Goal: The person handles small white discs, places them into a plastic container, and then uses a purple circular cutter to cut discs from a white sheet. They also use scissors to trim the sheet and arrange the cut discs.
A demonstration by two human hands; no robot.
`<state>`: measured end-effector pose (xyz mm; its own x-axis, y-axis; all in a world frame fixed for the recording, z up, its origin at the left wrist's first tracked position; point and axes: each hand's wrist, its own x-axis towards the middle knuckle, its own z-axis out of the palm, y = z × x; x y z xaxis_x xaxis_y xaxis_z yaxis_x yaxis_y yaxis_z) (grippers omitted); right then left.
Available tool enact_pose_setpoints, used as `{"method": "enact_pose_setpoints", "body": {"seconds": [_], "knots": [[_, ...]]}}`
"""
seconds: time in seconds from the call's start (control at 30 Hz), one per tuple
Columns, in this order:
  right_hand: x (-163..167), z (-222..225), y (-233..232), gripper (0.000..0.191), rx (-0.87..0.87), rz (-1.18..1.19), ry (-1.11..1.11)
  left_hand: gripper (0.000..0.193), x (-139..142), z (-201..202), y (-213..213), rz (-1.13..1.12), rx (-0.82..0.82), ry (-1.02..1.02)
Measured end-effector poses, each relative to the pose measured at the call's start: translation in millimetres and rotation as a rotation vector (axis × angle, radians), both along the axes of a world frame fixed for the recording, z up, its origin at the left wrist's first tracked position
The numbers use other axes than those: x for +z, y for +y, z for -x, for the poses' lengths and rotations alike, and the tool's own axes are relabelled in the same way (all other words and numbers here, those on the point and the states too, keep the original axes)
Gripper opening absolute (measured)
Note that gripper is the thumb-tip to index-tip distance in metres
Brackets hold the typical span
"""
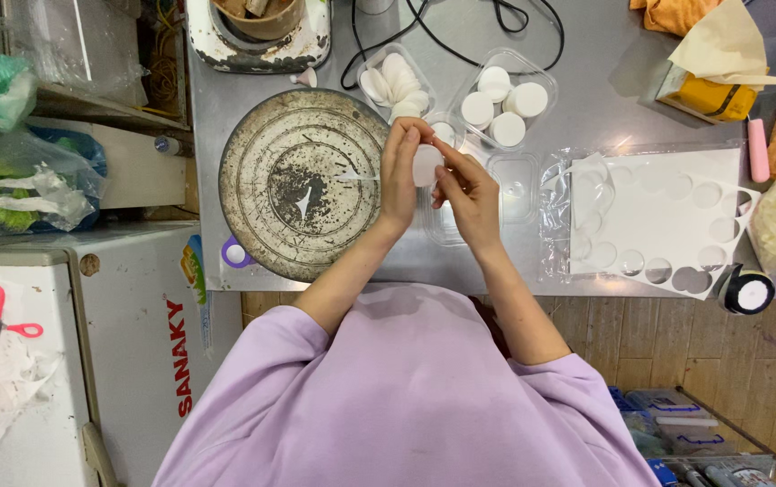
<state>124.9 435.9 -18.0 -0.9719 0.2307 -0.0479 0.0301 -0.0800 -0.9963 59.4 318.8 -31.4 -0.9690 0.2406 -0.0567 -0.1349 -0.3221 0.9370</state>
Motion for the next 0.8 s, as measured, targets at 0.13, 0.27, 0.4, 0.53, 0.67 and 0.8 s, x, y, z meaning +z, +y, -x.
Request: {"method": "enact_pose_setpoints", "body": {"seconds": [0.13, 0.27, 0.4, 0.53, 0.67, 0.8], "knots": [[-9, 39, 66, 0.026, -0.154, -0.285, 0.020, 0.023, -10, 2, -40, 0.157, 0.028, 0.142], [-33, 98, 129, 0.021, -0.298, -0.836, 0.000, 0.017, -13, 0, -108, 0.467, 0.135, 0.152], [-56, 132, 128, 0.019, -0.187, -1.058, -0.147, 0.031, -12, -14, -168, 1.068, 0.196, 0.274], [-57, 133, 115, 0.014, -0.137, -1.231, -0.067, 0.053, -23, -28, -186, 1.237, 0.257, 0.433], [-33, 99, 83, 0.025, -0.059, -1.257, 0.338, 0.040, -40, -24, -182, 1.214, 0.210, 0.263], [-22, 58, 7, 0.024, 0.297, -0.999, 0.355, 0.019, -51, -12, -180, 1.397, 0.051, 0.172]]}}
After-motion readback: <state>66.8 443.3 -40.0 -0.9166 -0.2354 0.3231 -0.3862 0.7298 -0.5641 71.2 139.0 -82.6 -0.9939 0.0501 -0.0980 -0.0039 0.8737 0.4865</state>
